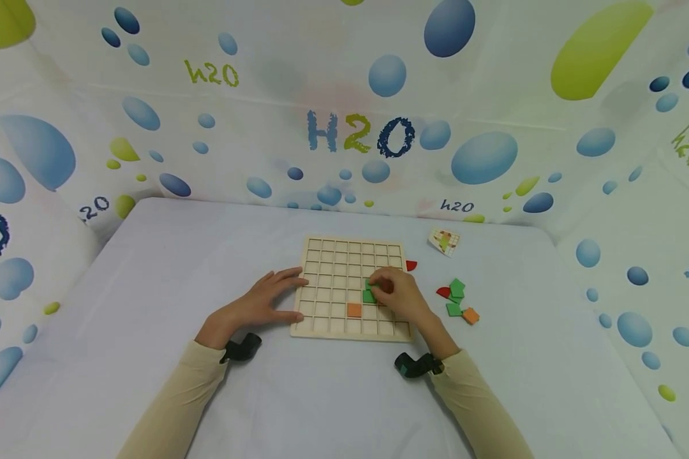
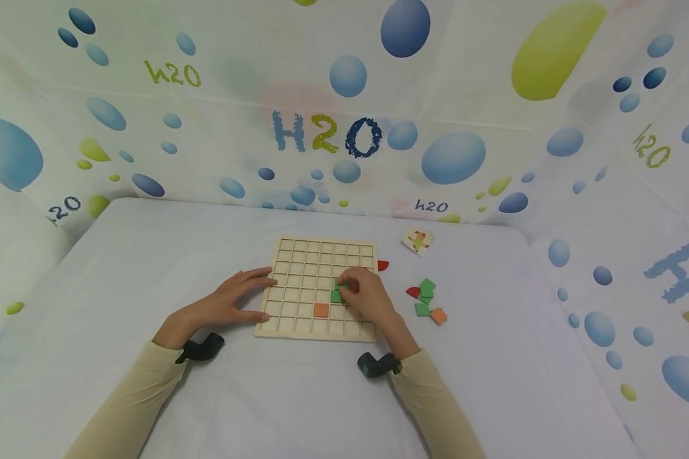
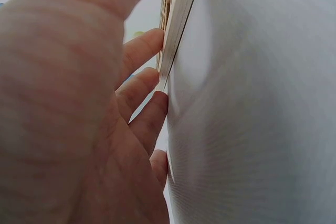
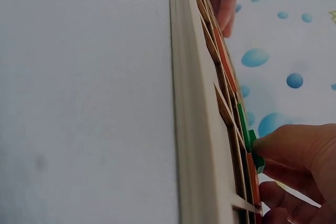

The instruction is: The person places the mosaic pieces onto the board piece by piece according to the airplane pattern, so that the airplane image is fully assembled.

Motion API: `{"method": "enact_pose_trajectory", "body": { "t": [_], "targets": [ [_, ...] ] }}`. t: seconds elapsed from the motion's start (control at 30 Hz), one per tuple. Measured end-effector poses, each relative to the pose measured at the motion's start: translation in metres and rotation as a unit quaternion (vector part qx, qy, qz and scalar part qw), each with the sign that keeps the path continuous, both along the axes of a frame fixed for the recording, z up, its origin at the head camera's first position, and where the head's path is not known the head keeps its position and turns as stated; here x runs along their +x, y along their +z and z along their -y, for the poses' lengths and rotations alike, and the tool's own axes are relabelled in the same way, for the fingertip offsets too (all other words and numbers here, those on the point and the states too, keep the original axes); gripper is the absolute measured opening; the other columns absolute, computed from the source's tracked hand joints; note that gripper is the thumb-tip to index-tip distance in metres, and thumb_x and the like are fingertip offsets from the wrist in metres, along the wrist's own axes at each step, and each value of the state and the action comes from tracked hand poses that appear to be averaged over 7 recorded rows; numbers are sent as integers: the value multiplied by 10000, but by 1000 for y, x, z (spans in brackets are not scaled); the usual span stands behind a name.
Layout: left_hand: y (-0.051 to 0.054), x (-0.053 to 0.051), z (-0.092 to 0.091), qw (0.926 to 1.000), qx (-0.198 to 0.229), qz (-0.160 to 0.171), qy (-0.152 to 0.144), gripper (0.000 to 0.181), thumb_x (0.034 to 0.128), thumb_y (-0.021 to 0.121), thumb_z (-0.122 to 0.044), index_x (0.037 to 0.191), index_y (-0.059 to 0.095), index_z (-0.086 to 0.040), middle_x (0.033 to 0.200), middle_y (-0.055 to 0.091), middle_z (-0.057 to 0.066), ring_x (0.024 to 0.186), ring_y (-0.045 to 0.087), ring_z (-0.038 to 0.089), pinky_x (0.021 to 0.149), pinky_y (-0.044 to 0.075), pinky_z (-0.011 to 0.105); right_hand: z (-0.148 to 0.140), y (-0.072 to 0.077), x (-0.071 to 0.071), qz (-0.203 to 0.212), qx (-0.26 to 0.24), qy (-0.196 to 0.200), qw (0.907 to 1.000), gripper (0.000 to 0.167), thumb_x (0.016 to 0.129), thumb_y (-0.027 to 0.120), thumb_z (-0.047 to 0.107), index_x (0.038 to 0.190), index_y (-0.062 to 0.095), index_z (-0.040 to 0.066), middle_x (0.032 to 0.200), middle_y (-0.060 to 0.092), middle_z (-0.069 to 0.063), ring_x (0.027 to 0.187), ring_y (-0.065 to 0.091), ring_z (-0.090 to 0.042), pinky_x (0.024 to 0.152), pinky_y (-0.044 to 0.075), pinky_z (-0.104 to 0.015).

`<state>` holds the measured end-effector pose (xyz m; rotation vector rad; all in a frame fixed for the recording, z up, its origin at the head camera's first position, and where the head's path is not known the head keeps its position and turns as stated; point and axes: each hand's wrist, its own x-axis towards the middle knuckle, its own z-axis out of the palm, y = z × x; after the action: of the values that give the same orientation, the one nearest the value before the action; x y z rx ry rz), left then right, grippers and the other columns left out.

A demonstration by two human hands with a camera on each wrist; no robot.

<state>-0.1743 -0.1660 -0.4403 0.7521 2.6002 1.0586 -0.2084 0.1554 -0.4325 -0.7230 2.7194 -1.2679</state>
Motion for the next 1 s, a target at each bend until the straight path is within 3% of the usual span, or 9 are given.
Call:
{"method": "enact_pose_trajectory", "body": {
  "t": [0.23,0.7,0.8,1.0],
  "targets": [
    [0,0,0,10000,-36,-15,19,672,849,766,-316,1400,488,-50,1551,297,213,1434,247,416,1177,61,599,1,-4,-1,-15,-51,4,10000,157,899,698,60,1046,739,23,1143,687,-123,1110,617,-301,935,518,-456],
    [0,2,-3,10000,-60,-38,24,671,845,769,-300,1396,491,-39,1546,305,216,1432,253,417,1178,69,595,2,0,1,218,51,-146,9996,134,886,676,30,997,752,22,1147,637,-139,1138,575,-323,966,490,-489],
    [0,2,-3,10000,-79,-35,37,674,845,769,-309,1398,490,-44,1548,304,212,1433,252,415,1179,68,592,1,1,2,243,6,-159,9996,131,882,679,33,993,748,34,1147,632,-132,1111,578,-299,942,500,-443],
    [-1,2,-2,9999,-87,-33,86,675,843,771,-319,1399,492,-56,1550,303,206,1433,254,415,1177,73,596,-6,2,2,193,-223,-189,9994,128,890,674,22,1000,739,33,1115,640,-126,887,602,-209,752,512,-254]
  ]
}}
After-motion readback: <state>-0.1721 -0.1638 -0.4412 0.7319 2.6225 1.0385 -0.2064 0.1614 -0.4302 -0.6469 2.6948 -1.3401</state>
